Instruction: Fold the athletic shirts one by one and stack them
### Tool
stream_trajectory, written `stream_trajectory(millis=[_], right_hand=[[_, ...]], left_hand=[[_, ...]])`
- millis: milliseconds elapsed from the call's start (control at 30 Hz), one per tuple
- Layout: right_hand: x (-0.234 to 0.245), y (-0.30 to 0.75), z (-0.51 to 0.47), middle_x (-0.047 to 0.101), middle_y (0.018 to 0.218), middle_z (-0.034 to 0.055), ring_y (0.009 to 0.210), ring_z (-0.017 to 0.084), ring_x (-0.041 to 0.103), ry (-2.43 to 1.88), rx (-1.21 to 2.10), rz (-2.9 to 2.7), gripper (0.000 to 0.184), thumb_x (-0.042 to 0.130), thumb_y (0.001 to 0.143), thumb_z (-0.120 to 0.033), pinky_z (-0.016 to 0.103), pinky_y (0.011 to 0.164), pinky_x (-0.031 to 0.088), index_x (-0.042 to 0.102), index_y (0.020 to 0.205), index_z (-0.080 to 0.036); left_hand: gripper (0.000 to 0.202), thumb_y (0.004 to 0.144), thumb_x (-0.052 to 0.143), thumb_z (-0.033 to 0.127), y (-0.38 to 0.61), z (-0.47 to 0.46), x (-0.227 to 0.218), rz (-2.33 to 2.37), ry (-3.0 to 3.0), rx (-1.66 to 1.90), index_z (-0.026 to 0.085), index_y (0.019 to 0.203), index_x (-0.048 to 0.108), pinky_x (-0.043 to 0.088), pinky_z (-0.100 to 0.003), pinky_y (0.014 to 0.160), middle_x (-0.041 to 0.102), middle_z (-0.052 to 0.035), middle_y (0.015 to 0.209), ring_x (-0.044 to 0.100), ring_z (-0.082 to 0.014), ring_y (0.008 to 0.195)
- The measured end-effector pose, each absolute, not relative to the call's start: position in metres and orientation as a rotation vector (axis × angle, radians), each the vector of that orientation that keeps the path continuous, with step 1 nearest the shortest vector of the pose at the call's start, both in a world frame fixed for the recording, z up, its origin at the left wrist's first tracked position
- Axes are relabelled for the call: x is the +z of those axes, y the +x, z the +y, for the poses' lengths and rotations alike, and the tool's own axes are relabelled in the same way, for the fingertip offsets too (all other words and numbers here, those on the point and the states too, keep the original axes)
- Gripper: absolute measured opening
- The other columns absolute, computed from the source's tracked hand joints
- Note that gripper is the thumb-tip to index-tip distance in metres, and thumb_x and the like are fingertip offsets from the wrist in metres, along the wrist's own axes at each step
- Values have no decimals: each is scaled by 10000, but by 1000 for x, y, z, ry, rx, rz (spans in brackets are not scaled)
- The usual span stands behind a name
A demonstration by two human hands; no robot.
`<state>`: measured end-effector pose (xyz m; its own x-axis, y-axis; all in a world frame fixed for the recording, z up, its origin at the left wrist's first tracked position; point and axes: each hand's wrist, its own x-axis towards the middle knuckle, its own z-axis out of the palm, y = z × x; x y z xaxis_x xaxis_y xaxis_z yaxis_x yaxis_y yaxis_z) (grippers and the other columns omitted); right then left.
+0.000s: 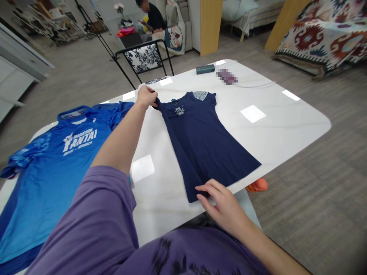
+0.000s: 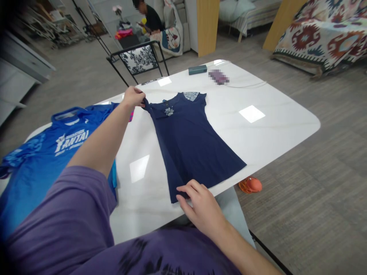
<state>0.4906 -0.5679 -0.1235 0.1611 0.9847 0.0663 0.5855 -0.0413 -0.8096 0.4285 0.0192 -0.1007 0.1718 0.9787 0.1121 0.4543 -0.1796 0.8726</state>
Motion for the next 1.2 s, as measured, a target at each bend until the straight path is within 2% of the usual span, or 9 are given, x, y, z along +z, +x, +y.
stream_trajectory(millis=[100,200,300,433,533,867,1000,1133,1200], right_hand=[[-133,508,-576,774,1152,64,909,207,749,-1768,668,-1465,221,638,1155,-302,359,836,650,807,1297,-286],[-145,520,-581,766,1129,59,899,205,739,-1847,584,-1510,259,599,1154,-251,375,852,645,804,1309,-286],[-152,531,-586,726,1092,69,933,239,720,-1998,407,-1625,305,637,1143,-275,408,845,615,794,1402,-310],[-149,549,-586,701,1087,84,962,259,692,-2054,269,-1669,333,708,1135,-425,418,847,565,783,1434,-300],[-145,559,-577,727,1105,84,961,245,693,-1986,214,-1735,313,661,1163,-423,408,851,528,790,1418,-295],[-162,535,-564,729,1134,85,1011,256,676,-1889,275,-1928,390,715,1101,-267,425,877,505,741,1490,-280],[-159,533,-565,737,1152,78,1028,260,675,-1894,337,-1923,420,726,1097,-282,437,894,508,710,1517,-277],[-150,554,-570,763,1200,88,1060,267,695,-1901,289,-1880,443,714,1137,-411,453,933,498,670,1549,-253],[-146,578,-579,773,1219,98,1084,276,712,-1971,213,-1796,440,676,1158,-444,460,956,491,655,1552,-249]], left_hand=[[503,686,904,119,480,16,-100,1340,1773,849,187,1096,619,674,-679,969,660,-122,1072,745,-369,1062],[526,804,943,234,521,1,-110,1235,1724,710,202,1213,615,690,-612,942,704,-134,1132,767,-339,1057],[432,965,834,363,529,-19,-126,1117,1866,681,222,1323,639,676,-522,1004,732,-140,1282,780,-281,1073],[321,1036,660,295,480,-45,-156,1080,2290,850,211,1342,713,563,-468,1223,740,-144,1389,726,-290,1274],[374,1067,560,289,435,-60,-178,1193,2423,806,220,1394,729,491,-486,1307,730,-159,1473,664,-316,1427],[796,1085,466,689,443,-41,-194,1317,2576,259,290,1771,527,186,-695,1436,401,-107,1883,295,-400,1773],[844,1069,454,647,457,-47,-190,1375,2608,287,230,1802,480,131,-696,1447,356,-144,1899,247,-410,1790],[816,1107,374,596,477,-61,-196,1196,2639,364,242,1841,407,129,-610,1474,305,-89,1927,195,-352,1815],[801,1109,364,607,485,-63,-202,1134,2629,321,253,1823,446,124,-630,1471,336,-94,1915,219,-365,1808]])
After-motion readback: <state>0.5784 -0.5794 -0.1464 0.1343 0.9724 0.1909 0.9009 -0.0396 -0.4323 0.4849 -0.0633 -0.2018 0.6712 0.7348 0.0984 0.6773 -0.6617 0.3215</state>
